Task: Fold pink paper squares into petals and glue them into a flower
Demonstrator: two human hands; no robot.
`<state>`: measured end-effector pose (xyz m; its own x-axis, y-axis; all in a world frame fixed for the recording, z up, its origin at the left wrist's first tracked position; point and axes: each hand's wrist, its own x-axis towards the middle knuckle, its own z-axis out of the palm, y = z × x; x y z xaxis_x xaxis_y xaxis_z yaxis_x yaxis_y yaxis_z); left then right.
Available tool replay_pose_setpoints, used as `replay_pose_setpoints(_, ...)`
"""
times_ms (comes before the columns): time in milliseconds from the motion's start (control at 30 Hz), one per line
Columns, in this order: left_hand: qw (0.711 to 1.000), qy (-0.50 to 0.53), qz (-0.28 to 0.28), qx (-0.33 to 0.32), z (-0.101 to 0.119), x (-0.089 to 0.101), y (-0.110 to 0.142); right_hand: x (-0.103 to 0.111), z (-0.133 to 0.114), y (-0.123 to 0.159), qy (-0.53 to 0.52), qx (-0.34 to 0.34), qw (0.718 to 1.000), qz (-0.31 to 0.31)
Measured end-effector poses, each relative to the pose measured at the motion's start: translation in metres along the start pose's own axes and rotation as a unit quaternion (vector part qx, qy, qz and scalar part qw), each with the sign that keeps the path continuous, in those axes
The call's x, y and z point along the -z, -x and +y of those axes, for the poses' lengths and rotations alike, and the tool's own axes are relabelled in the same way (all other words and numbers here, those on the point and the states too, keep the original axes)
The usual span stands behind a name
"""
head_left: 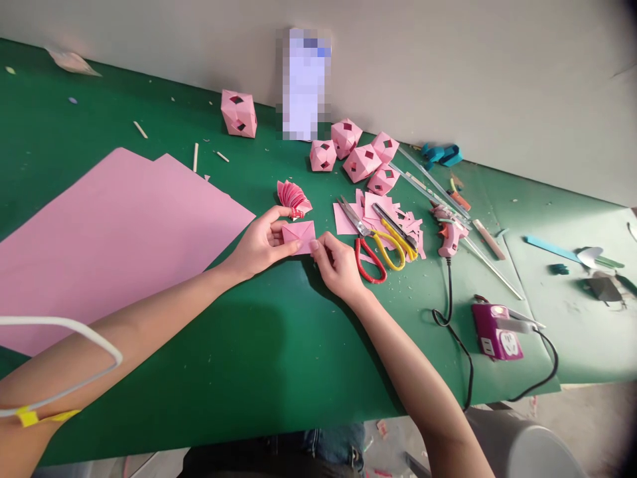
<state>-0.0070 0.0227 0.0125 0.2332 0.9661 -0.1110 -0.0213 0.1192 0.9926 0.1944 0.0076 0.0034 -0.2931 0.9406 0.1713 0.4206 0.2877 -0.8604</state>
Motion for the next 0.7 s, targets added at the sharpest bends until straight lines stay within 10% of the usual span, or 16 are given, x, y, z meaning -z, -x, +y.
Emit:
replay_pose_setpoints(367, 0.997, 0.069, 0.026, 0.034, 0.003, -0.008, -0.004, 0.001, -0.002, -0.005, -0.046, -0.055, 0.997, -0.027)
replay_pose_setpoints(700, 0.995, 0.052, 0.082, -0.006, 0.096, -0.032, -0.008, 0.05, -0.053, -0.038, -0.235, -0.09, 0.967, 0.044)
